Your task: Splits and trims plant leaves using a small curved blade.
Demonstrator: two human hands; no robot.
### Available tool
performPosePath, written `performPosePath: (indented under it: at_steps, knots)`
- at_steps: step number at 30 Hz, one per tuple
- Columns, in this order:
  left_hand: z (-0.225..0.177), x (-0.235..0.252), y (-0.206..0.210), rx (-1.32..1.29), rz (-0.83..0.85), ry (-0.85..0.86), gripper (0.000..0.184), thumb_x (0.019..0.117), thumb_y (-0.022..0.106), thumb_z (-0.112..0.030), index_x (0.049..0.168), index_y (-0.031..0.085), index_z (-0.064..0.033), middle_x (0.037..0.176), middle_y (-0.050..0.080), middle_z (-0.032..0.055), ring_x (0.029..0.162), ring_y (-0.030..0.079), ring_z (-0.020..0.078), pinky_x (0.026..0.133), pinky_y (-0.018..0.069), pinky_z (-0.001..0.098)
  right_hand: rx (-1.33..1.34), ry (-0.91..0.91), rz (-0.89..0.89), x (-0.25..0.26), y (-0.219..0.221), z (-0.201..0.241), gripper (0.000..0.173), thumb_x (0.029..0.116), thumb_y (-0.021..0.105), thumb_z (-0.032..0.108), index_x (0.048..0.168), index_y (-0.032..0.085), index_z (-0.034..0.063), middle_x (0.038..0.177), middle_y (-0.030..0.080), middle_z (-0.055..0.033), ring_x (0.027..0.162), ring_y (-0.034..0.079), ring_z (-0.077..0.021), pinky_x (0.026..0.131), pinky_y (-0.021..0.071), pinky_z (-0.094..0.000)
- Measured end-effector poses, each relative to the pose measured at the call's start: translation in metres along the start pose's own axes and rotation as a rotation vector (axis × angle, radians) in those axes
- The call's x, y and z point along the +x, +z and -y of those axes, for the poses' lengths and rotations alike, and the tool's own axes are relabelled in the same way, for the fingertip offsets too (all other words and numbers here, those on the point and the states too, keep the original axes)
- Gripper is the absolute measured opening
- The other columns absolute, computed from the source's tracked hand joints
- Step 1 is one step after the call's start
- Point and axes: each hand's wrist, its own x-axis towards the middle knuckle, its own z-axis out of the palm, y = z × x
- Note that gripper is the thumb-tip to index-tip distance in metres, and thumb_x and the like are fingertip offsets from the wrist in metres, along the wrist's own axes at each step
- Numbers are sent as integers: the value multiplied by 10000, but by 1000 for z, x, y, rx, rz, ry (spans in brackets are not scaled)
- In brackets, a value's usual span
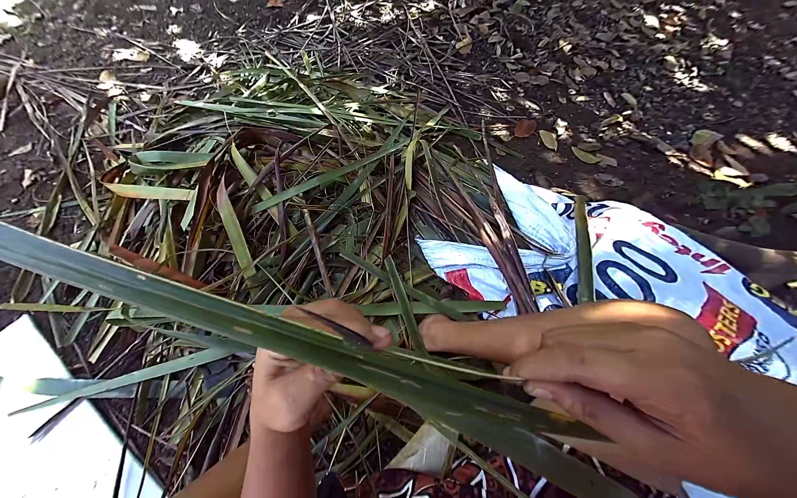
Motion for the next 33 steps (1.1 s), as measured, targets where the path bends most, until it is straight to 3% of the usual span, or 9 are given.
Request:
performPosePath:
  at_steps: [7,12,15,17,20,22,25,29,33]
  knots:
    - [-1,2,-3,37,-34,39,215,1019,622,-273,1163,749,-176,1051,752,-70,934,681,-2,801,540,160,61,65,-27,-12,-2,5,257,1086,472,198,1017,647,23,907,684,-92,828,625,-34,787,481,-91]
    - [-10,4,-13,34,-165,116,193,991,652,-276,1122,772,-201,959,750,-62,830,678,0,724,534,151,84,151,6,-28,-9,7,256,1063,507,167,998,664,-24,828,670,-135,767,613,-75,748,492,-130]
    - [-10,4,-10,48,-151,112,192,996,649,-270,1128,769,-198,958,748,-63,836,674,-2,729,530,147,121,211,63,-34,-13,6,254,1039,530,141,981,683,-54,798,677,-163,717,605,-96,711,491,-150]
    - [-7,5,-6,32,-141,111,188,995,650,-258,1133,764,-198,977,749,-61,855,679,4,745,537,154,129,227,113,-32,-11,6,234,1037,519,150,997,662,-32,777,642,-135,695,580,-84,680,482,-143]
    - [-3,4,-3,59,-109,92,201,1003,641,-268,1155,760,-210,992,749,-68,857,674,-4,746,538,156,173,170,80,-13,0,6,265,1057,491,211,1066,668,13,805,648,-80,715,600,-42,682,499,-124]
    - [2,4,4,45,-63,71,218,1018,620,-276,1168,758,-200,1016,750,-66,884,674,-1,772,535,162,226,105,32,11,9,7,278,1074,467,228,1051,659,29,797,635,-42,725,592,10,688,488,-87]
    - [7,4,16,17,11,47,227,1040,587,-261,1185,737,-173,1067,740,-72,946,666,-8,826,529,165,356,30,-12,44,17,11,277,1072,473,188,1031,664,-9,788,622,-37,712,558,52,675,455,-53]
    - [7,2,19,21,58,63,233,1052,566,-253,1197,717,-151,1105,728,-77,1007,650,-19,876,510,156,353,-15,-89,60,29,15,267,1064,492,150,943,645,-32,732,586,-50,671,517,52,639,411,-45]
    - [0,2,15,-6,109,42,235,1059,556,-226,1197,711,-117,1106,725,-56,989,645,-24,857,510,153,182,-111,-108,53,28,15,257,1072,474,152,928,619,-4,769,619,-84,751,591,-8,722,455,-70]
